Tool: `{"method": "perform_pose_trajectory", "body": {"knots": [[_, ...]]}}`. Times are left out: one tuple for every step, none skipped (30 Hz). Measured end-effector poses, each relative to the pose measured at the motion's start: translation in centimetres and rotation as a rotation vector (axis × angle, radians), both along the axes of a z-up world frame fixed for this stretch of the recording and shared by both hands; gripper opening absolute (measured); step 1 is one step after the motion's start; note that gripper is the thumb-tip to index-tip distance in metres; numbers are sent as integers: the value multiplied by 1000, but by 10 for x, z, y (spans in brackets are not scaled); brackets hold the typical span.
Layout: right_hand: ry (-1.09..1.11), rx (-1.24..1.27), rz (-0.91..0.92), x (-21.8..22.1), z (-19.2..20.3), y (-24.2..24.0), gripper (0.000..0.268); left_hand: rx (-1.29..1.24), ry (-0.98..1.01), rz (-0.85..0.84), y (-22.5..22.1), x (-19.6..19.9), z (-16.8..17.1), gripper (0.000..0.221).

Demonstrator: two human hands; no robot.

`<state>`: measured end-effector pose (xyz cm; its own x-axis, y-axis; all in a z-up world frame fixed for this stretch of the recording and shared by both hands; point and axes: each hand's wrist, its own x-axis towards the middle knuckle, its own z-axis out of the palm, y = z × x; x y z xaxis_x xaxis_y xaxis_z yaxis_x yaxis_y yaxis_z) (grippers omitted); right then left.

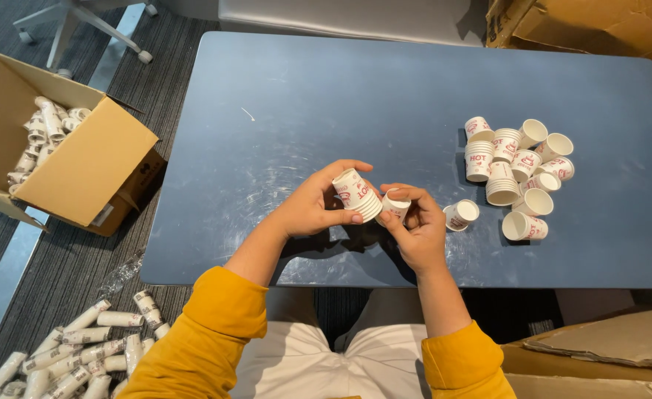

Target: Stacking and organizing small paper cups on a table and placing them into tubes or plastic sleeves.

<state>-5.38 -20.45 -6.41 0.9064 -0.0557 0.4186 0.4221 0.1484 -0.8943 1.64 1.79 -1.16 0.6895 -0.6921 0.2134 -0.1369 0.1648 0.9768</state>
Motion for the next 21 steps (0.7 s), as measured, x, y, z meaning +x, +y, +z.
{"method": "perform_pose_trajectory", "body": {"knots": [[-2,-1,0,0,0,0,29,-1,-2,0,0,0,1,70],[-2,-6,-6,0,-1,0,29,13,-5,7,-1,0,1,71],[-2,-11,-11,0,-2,0,28,27,-7,16,0,-1,1,71],[-4,-12,-10,2,0,0,28,26,-9,17,0,1,1,71],[2,-9,-10,0,2,1,28,14,5,8,0,0,-1,71],[8,-6,-10,-1,3,1,28,2,20,0,0,0,-2,71],[9,-6,-11,-1,2,1,28,2,20,-1,0,-1,-2,71],[15,-9,-12,-1,2,1,28,-4,25,-4,0,-1,-1,71],[20,-13,-13,-1,3,1,28,-10,28,-8,0,-1,1,71],[18,-14,-13,0,2,0,28,-11,27,-9,0,0,1,71],[14,-19,-15,0,2,0,28,-2,22,-4,0,0,1,71],[9,-24,-16,0,1,0,28,6,17,1,0,0,0,71],[11,-24,-16,0,1,0,28,6,19,2,0,0,0,71],[11,-25,-13,0,1,0,28,3,15,1,0,0,-1,71],[9,-25,-12,0,2,0,28,1,10,0,0,0,-1,71],[10,-26,-12,0,0,0,28,0,10,0,0,0,-2,71],[8,-26,-12,1,-1,0,28,-7,13,-2,0,1,-3,71],[6,-26,-12,1,-2,-1,28,-15,15,-3,0,1,-3,71],[9,-25,-12,0,-1,0,28,-15,18,-3,0,0,-3,71],[8,-23,-8,-1,0,1,28,-14,26,-2,0,-1,-4,72],[3,-22,-4,0,1,1,27,-15,29,-2,0,-1,-3,72]]}}
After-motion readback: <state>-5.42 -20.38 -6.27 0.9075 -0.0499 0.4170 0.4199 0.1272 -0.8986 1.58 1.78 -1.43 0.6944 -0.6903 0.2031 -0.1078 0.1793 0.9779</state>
